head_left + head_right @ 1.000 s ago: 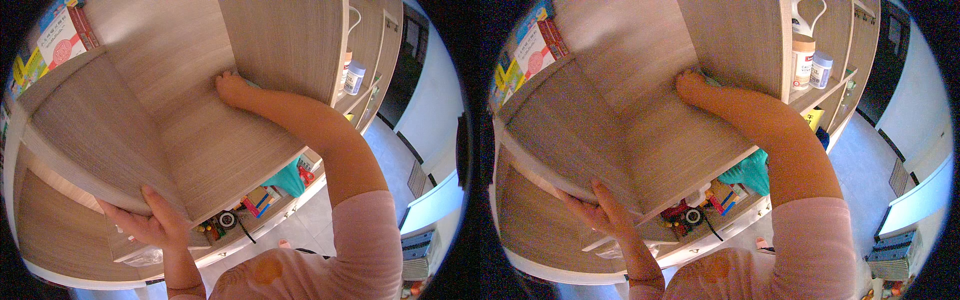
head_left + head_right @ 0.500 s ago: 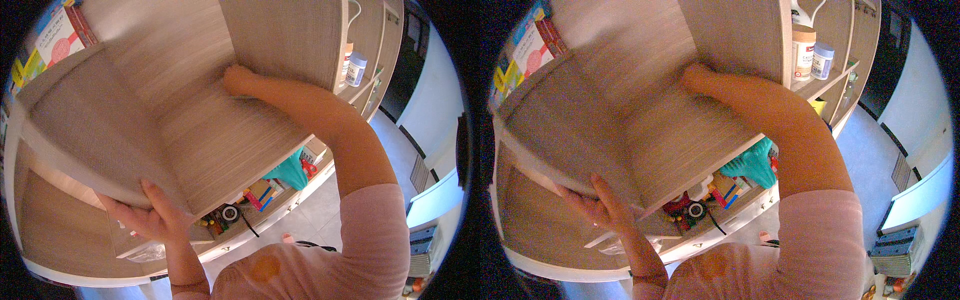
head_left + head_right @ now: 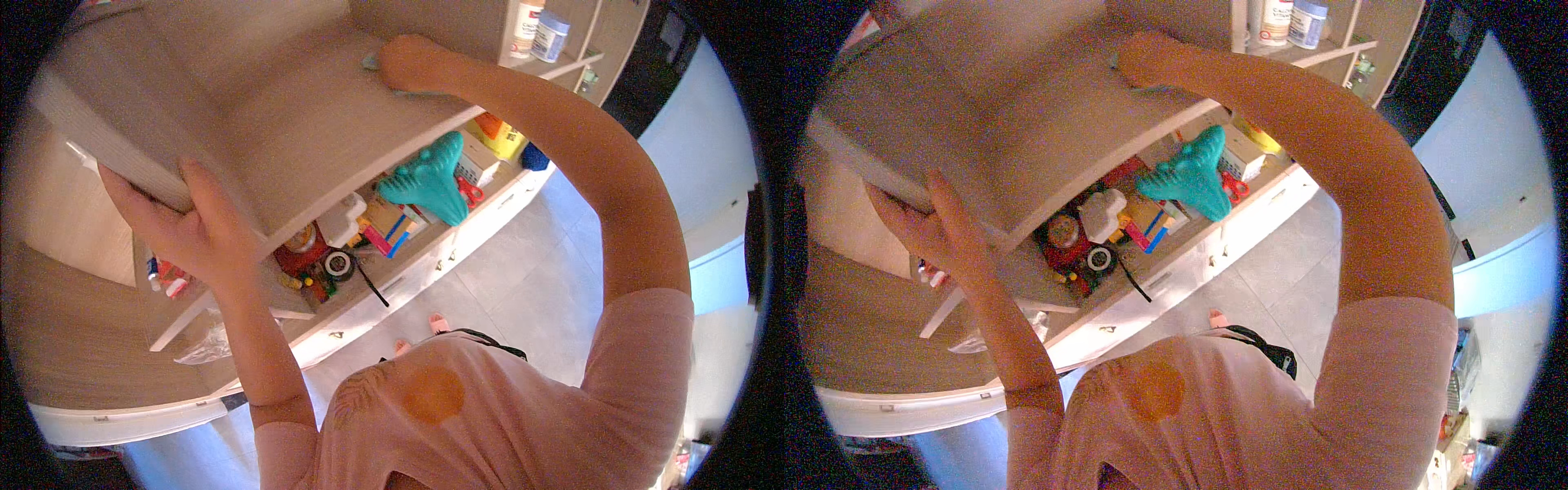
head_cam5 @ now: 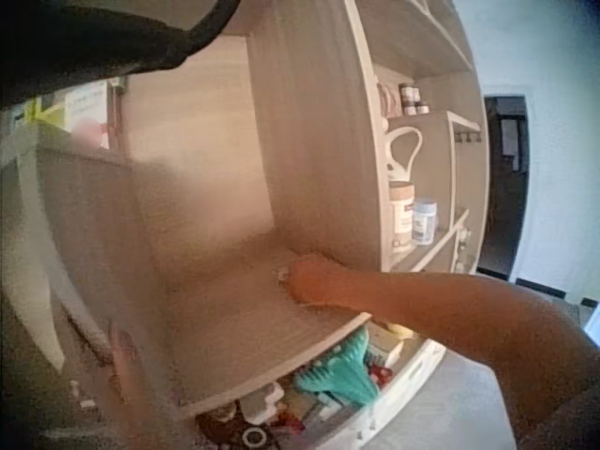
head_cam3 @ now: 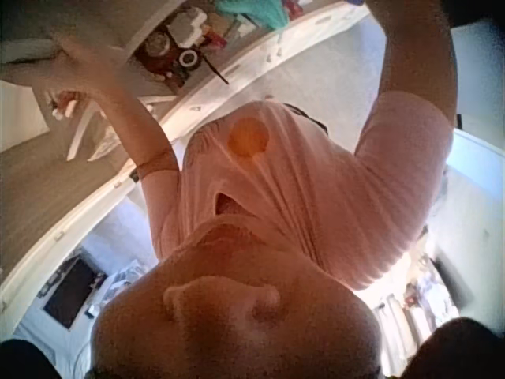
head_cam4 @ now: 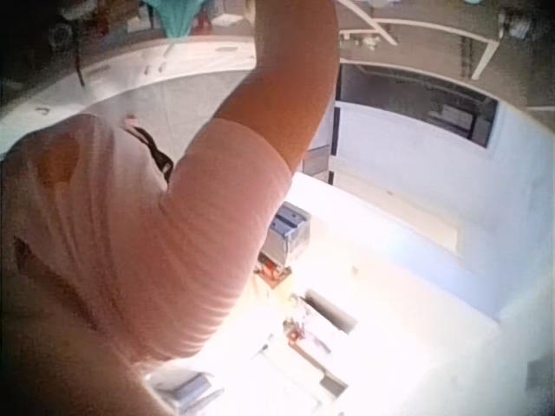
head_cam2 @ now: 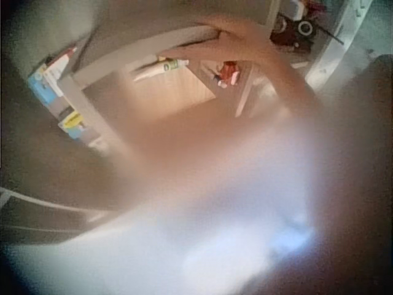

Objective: The person removes various items from a wooden cabinet, including boxes, bottles, and a jar, placing them on the floor or holding them. They then wipe the empty shelves with a cloth and a dark cloth. Finally, the person places some of the items back onto the cleaned shelves.

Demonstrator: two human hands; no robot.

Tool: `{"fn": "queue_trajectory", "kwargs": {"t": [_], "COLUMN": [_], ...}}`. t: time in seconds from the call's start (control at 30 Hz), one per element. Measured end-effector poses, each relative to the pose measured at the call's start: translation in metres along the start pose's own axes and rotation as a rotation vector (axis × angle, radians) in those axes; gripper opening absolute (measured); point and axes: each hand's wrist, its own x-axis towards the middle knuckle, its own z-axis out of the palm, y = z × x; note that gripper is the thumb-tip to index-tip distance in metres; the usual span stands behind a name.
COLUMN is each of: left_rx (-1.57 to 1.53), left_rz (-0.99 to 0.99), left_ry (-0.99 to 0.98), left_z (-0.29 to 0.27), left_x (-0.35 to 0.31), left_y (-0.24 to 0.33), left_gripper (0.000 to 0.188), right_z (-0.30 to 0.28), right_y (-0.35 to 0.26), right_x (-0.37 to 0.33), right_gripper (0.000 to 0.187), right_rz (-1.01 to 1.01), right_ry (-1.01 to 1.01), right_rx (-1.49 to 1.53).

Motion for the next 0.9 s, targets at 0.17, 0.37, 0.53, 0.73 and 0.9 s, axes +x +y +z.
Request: {"fn": "queue_trajectory", "kwargs": {"t": [0.17,0.37,0.53,0.73,0.9], "left_rx": [0.005,-0.036,-0.057,-0.12,-0.011], "left_rz": [-0.043,-0.015,-0.081,-0.041,-0.038], "left_ry": [-0.014,0.005,-0.03,-0.012,-0.013], "left_z": [-0.003,-0.002,-0.003,-0.001,-0.002], "left_x": [0.002,0.002,0.001,0.002,0.002], "left_y": [0.005,-0.002,0.009,0.006,0.007], "left_gripper": [0.065,0.063,0.059,0.059,0.059], "right_z": [-0.024,-0.035,-0.033,-0.026,-0.012], "right_y": [-0.014,-0.029,-0.039,-0.013,-0.024], "right_x": [-0.063,-0.121,-0.141,-0.098,-0.034], "right_gripper": [0.016,0.015,0.012,0.015,0.019], "right_rz": [0.07,0.099,0.015,0.077,-0.122], "right_ry": [0.016,-0.015,0.404,-0.008,0.095], "right_rx": [0.044,-0.011,-0.055,0.284,0.533]}}
